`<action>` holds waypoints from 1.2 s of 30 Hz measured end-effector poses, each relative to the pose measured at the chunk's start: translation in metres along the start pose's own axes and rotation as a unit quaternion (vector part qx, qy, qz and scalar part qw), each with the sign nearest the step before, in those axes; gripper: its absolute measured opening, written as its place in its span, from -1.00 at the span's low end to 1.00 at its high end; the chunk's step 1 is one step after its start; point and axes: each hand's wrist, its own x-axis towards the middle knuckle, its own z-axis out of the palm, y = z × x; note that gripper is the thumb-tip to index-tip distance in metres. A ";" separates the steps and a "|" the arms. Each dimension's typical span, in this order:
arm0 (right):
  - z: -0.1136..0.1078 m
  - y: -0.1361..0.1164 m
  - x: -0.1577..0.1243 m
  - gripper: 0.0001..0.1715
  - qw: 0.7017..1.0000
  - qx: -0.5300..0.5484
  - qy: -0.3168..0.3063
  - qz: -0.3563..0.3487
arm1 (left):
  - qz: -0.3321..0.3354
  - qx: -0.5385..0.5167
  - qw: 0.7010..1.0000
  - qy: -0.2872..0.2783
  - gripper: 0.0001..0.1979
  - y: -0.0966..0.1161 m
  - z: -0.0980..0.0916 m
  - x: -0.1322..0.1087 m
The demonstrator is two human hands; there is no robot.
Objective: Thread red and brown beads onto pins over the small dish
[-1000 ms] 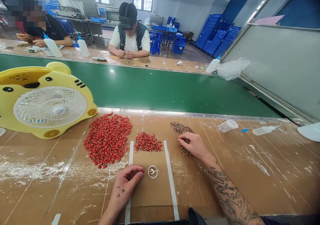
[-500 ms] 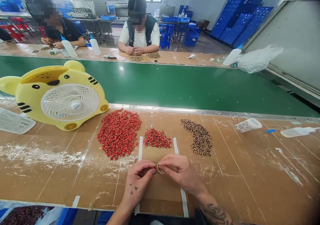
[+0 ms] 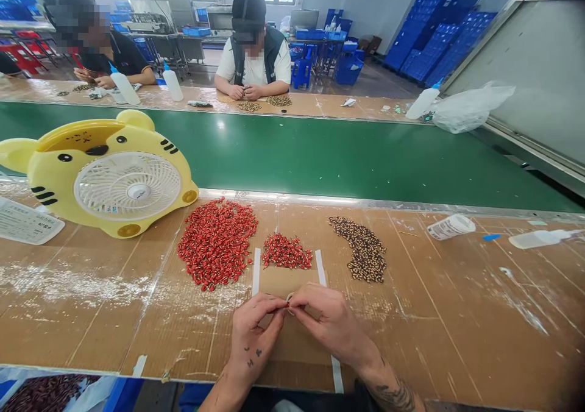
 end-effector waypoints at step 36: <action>-0.014 0.004 -0.003 -0.87 0.979 0.135 -0.076 0.133 | 0.016 -0.031 0.999 0.027 -0.84 0.007 0.008 -0.012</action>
